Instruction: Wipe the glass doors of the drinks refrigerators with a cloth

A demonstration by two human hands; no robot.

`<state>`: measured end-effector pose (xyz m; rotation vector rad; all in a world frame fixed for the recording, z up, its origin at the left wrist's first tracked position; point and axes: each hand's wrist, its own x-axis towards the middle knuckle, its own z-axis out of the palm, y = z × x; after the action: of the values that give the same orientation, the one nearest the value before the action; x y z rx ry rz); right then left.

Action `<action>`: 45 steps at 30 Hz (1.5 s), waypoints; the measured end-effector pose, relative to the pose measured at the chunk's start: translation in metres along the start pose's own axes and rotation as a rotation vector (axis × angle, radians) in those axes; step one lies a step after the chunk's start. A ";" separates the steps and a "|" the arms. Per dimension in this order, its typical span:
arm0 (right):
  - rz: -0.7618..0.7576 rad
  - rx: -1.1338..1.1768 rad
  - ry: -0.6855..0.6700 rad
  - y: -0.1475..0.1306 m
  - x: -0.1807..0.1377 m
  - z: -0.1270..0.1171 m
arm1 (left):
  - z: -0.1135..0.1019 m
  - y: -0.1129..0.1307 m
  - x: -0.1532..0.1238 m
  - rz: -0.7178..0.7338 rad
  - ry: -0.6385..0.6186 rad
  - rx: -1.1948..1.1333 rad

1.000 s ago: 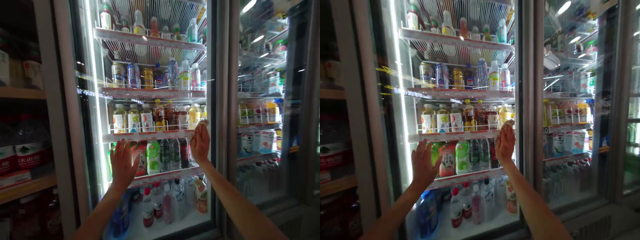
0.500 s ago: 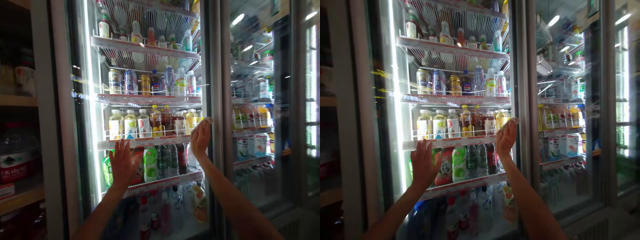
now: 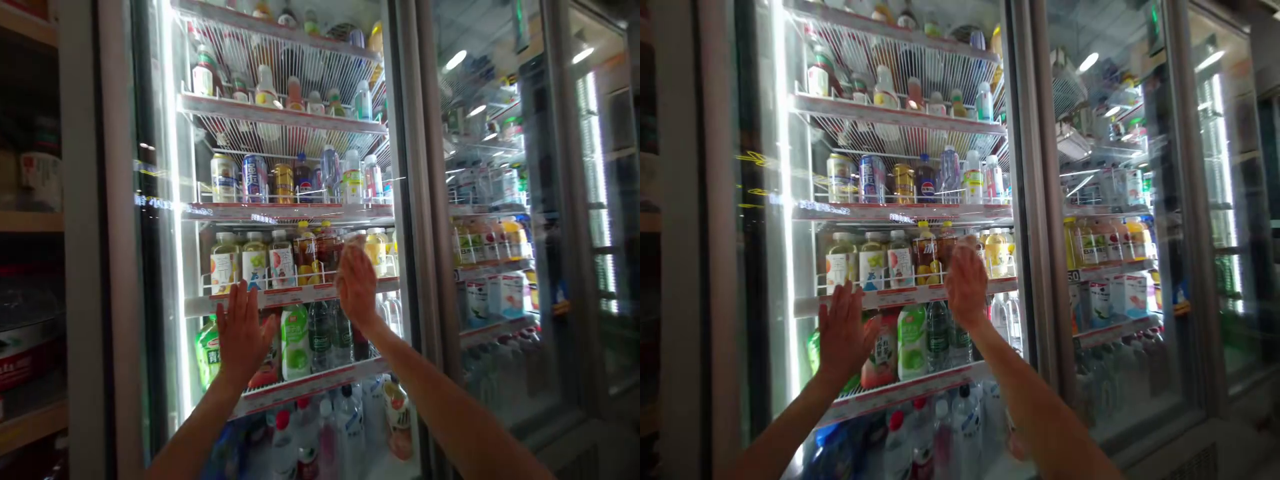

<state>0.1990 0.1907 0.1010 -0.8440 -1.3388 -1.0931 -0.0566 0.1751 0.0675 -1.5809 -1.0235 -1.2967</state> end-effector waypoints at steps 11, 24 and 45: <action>0.087 -0.005 0.060 -0.008 0.025 0.014 | -0.009 -0.016 0.027 0.023 0.006 0.020; -0.110 0.056 -0.068 -0.045 0.028 0.020 | -0.019 -0.046 0.026 -0.067 -0.027 0.032; -0.227 0.183 -0.161 -0.145 0.052 0.049 | -0.055 -0.109 -0.001 -0.129 -0.053 0.098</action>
<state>0.0423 0.1858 0.1395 -0.6667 -1.6747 -1.0733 -0.1764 0.1587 0.0847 -1.5022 -1.2213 -1.2760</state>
